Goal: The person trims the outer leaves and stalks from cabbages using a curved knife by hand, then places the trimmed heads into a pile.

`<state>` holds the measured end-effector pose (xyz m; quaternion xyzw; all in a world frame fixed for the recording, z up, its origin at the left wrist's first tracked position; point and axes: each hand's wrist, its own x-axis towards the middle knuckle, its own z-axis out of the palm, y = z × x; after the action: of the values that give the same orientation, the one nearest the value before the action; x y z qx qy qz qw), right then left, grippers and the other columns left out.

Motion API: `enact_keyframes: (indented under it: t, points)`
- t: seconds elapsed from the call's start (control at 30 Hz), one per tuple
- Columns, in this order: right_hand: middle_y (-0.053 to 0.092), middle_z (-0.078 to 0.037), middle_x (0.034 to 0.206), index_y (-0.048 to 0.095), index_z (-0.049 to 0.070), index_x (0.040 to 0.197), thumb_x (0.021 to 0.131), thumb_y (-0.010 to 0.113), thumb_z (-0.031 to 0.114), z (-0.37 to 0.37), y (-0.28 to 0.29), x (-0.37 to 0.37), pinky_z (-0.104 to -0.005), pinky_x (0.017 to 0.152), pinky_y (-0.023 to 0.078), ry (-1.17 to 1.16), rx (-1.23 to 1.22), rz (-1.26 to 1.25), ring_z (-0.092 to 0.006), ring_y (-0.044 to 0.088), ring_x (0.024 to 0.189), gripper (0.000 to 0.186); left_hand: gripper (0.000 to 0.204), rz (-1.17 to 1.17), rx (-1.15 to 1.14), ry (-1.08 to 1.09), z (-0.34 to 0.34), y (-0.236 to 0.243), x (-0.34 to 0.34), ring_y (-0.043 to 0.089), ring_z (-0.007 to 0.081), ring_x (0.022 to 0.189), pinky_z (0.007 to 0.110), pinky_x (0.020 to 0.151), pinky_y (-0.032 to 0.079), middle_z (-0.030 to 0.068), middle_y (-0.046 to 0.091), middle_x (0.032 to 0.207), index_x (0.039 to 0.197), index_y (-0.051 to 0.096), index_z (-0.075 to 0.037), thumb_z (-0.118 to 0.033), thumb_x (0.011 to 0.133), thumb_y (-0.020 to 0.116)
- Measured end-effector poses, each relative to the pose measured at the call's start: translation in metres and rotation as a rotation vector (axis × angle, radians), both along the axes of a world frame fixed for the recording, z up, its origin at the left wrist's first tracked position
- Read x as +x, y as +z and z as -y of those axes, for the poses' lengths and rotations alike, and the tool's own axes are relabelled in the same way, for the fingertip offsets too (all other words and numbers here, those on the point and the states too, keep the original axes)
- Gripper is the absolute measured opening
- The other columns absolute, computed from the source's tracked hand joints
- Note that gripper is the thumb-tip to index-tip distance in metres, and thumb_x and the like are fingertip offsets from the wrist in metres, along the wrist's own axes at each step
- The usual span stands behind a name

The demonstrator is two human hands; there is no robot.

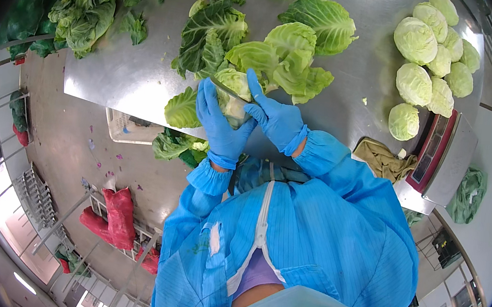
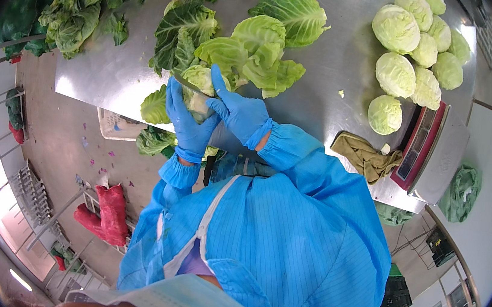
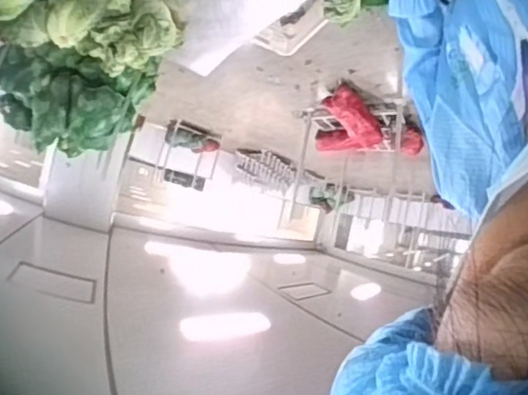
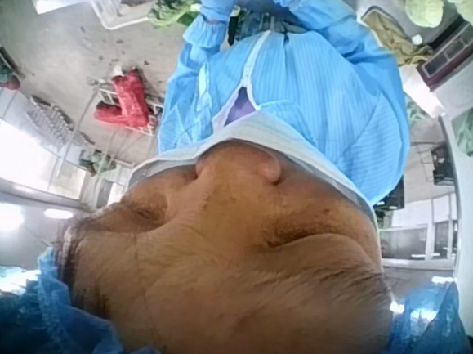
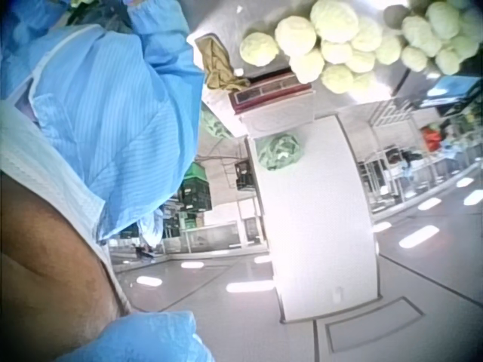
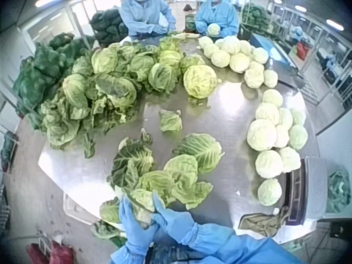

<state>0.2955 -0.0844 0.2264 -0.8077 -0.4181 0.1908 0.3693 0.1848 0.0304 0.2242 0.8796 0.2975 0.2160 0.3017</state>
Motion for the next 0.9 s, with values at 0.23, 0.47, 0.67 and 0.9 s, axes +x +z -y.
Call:
enact_keyframes:
  t: [0.23, 0.47, 0.67, 0.9]
  points:
    - [0.068, -0.018, 0.087, 0.038, 0.02, 0.148, 0.097, 0.055, 0.033, -0.007, 0.011, 0.042, -0.0356, 0.062, 0.052, -0.138, 0.108, -0.108, -0.0318, 0.062, 0.06, 0.054, 0.115, 0.048, 0.027, -0.047, 0.013, 0.012, 0.001, 0.033, 0.0432, 0.134, 0.051, 0.111, 0.027, 0.0254, 0.036, 0.144, 0.146, 0.029, 0.001, -0.028, 0.051, 0.089]
    - [0.06, -0.021, 0.062, 0.019, 0.014, 0.154, 0.098, 0.049, 0.043, 0.007, 0.009, 0.002, -0.0423, 0.051, 0.046, 0.062, -0.003, -0.135, -0.0351, 0.059, 0.051, 0.07, 0.114, 0.055, -0.134, -0.005, -0.011, 0.003, -0.005, 0.031, 0.0423, 0.136, 0.049, 0.113, 0.026, 0.0234, 0.031, 0.147, 0.146, 0.026, 0.0, -0.025, 0.055, 0.09]
    - [0.052, -0.018, 0.051, 0.011, 0.014, 0.155, 0.099, 0.043, 0.049, -0.004, -0.003, 0.014, -0.0432, 0.046, 0.04, 0.12, -0.101, -0.103, -0.0333, 0.054, 0.045, 0.073, 0.111, 0.028, -0.109, 0.002, -0.009, 0.006, -0.001, 0.032, 0.042, 0.135, 0.048, 0.112, 0.027, 0.024, 0.032, 0.146, 0.144, 0.028, 0.001, -0.022, 0.055, 0.09]
    - [0.053, -0.018, 0.051, 0.008, 0.015, 0.155, 0.099, 0.042, 0.049, -0.013, -0.008, 0.021, -0.0425, 0.044, 0.038, 0.169, -0.125, -0.136, -0.0325, 0.052, 0.043, 0.073, 0.111, 0.045, -0.155, 0.01, -0.012, 0.004, 0.001, 0.032, 0.0419, 0.135, 0.048, 0.112, 0.028, 0.0245, 0.031, 0.146, 0.145, 0.027, 0.001, -0.022, 0.055, 0.09]
